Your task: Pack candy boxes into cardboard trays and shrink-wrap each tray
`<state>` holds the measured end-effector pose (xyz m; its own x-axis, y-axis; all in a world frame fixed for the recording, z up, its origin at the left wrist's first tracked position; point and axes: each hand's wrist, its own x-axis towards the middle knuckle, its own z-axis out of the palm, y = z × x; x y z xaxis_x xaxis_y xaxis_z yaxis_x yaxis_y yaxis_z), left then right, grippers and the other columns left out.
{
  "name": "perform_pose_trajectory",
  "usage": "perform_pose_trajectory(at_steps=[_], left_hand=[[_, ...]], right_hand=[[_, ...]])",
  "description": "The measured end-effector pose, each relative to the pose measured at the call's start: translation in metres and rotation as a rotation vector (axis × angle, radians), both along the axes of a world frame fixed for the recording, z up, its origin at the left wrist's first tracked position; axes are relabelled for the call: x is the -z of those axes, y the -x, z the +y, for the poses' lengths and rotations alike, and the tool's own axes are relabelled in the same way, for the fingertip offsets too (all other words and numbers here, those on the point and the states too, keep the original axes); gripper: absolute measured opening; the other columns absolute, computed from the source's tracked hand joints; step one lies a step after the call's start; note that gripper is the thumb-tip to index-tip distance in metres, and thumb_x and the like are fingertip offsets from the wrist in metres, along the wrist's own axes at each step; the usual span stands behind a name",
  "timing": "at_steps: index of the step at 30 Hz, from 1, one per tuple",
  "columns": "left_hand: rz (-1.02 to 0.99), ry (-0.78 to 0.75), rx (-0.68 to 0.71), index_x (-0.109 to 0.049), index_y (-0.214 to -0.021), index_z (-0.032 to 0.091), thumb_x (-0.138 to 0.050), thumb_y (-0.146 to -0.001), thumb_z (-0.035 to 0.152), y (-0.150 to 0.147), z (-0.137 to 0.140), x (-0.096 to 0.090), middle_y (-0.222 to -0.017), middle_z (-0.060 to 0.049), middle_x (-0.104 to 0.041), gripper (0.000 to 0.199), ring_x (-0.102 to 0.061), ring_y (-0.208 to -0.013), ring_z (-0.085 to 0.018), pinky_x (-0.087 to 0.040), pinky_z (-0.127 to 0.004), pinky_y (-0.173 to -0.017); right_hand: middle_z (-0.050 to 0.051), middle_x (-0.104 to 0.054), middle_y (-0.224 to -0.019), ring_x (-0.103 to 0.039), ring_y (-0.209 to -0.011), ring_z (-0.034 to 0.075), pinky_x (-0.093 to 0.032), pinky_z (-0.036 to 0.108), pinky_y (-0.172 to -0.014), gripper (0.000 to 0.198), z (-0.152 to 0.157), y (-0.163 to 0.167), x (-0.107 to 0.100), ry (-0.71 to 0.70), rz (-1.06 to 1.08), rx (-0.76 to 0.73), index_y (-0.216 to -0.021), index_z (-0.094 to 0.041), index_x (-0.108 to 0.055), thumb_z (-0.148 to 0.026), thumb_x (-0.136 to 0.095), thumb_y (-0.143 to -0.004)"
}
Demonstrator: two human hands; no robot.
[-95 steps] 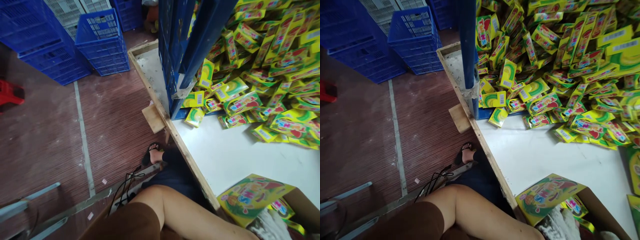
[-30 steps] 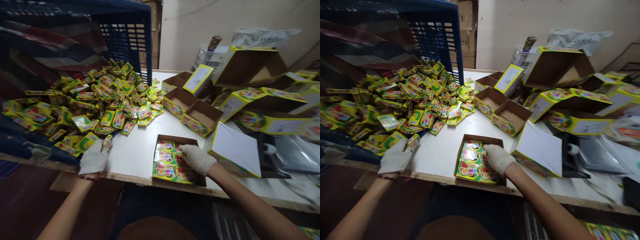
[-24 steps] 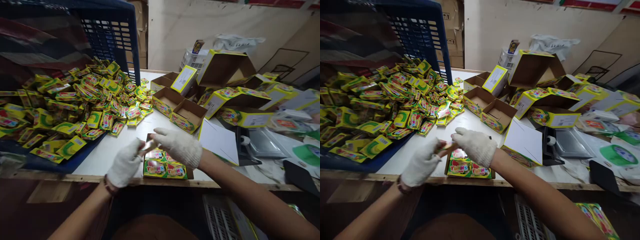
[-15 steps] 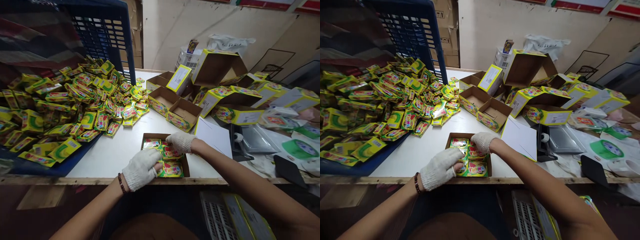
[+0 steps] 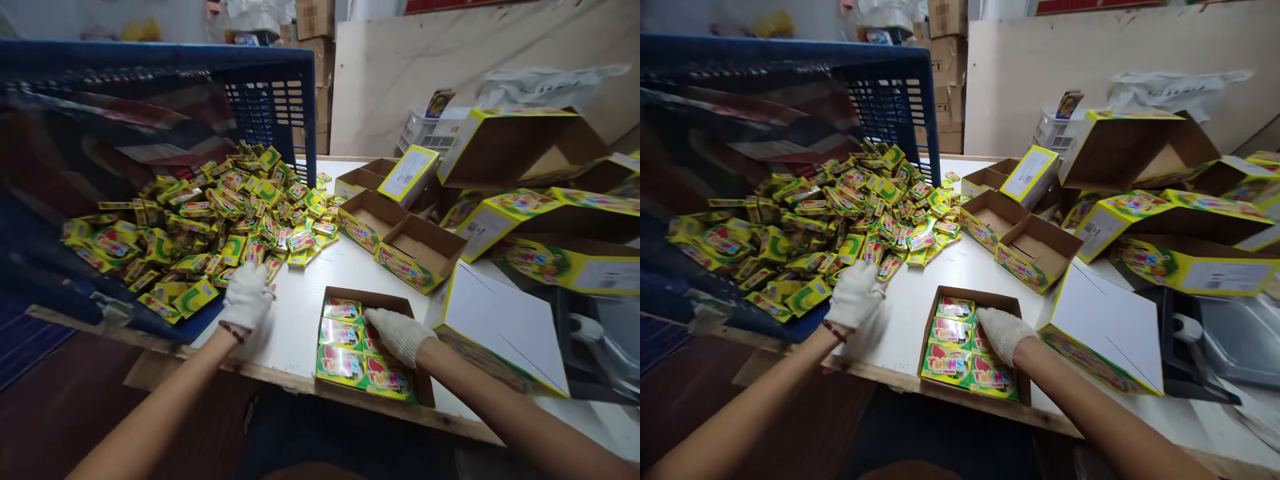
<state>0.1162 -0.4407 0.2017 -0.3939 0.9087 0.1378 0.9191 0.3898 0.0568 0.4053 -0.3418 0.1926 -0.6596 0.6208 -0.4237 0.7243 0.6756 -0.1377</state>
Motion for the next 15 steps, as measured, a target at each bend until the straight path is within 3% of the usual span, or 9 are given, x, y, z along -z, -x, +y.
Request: perform_pose_trajectory(at_steps=[2, 3, 5, 8, 10, 12, 15], left_hand=[[0.025, 0.088, -0.236, -0.056, -0.11, 0.013, -0.058, -0.079, 0.026, 0.034, 0.008, -0.001, -0.119, -0.022, -0.055, 0.034, -0.055, -0.11, -0.036, -0.045, -0.044, -0.088], [0.006, 0.114, -0.276, -0.056, -0.11, 0.012, -0.058, -0.078, 0.023, 0.047, 0.008, -0.001, -0.117, -0.022, -0.056, 0.034, -0.056, -0.109, -0.036, -0.045, -0.044, -0.087], [-0.053, 0.136, -0.257, -0.058, -0.103, 0.014, -0.053, -0.078, 0.016, 0.06, 0.005, 0.0, -0.109, -0.019, -0.062, 0.025, -0.06, -0.102, -0.031, -0.045, -0.039, -0.084], [-0.169, 0.09, -0.231, -0.058, -0.098, 0.018, -0.045, -0.086, 0.022, 0.054, -0.009, 0.002, -0.098, -0.01, -0.066, 0.018, -0.062, -0.094, -0.023, -0.046, -0.031, -0.081], [-0.5, -0.085, -0.168, -0.057, -0.101, 0.018, -0.046, -0.088, 0.03, 0.034, -0.017, 0.003, -0.1, -0.007, -0.067, 0.02, -0.061, -0.094, -0.02, -0.048, -0.029, -0.082], [-1.057, -0.266, -0.056, -0.056, -0.108, 0.017, -0.054, -0.086, 0.039, 0.004, -0.021, 0.001, -0.107, -0.006, -0.066, 0.031, -0.062, -0.092, -0.017, -0.051, -0.028, -0.081], [-1.798, -0.29, 0.087, -0.055, -0.117, 0.018, -0.069, -0.078, 0.047, -0.048, -0.018, -0.005, -0.104, -0.006, -0.067, 0.05, -0.064, -0.081, -0.015, -0.055, -0.027, -0.069]], right_hand=[[0.013, -0.068, -0.104, -0.066, -0.089, 0.026, -0.043, 0.032, -0.07, 0.021, 0.001, -0.001, 0.002, 0.02, -0.014, -0.006, -0.101, -0.017, -0.065, -0.023, -0.057, -0.082], [0.012, -0.068, -0.104, -0.066, -0.088, 0.026, -0.042, 0.031, -0.069, 0.02, 0.001, -0.002, 0.002, 0.029, -0.023, -0.004, -0.099, -0.018, -0.066, -0.023, -0.058, -0.081], [0.011, -0.068, -0.104, -0.065, -0.087, 0.025, -0.041, 0.03, -0.067, 0.019, 0.003, -0.002, 0.001, 0.044, -0.024, 0.018, -0.096, -0.018, -0.067, -0.021, -0.06, -0.078], [0.008, -0.068, -0.097, -0.062, -0.084, 0.021, -0.041, 0.028, -0.067, 0.015, 0.001, 0.0, -0.005, 0.037, 0.083, 0.091, -0.09, -0.018, -0.068, -0.018, -0.057, -0.081], [0.006, -0.068, -0.087, -0.06, -0.08, 0.018, -0.042, 0.027, -0.069, 0.017, -0.002, 0.006, -0.012, 0.032, 0.236, 0.143, -0.085, -0.018, -0.068, -0.019, -0.051, -0.086], [0.004, -0.068, -0.082, -0.058, -0.075, 0.015, -0.044, 0.026, -0.068, 0.023, -0.006, 0.015, -0.022, 0.112, 0.429, 0.212, -0.089, -0.017, -0.069, -0.02, -0.046, -0.089], [0.007, -0.069, -0.103, -0.056, -0.066, 0.011, -0.047, 0.024, -0.059, 0.037, -0.006, 0.028, -0.036, 0.41, 0.765, 0.279, -0.122, -0.018, -0.061, -0.027, -0.047, -0.089]])
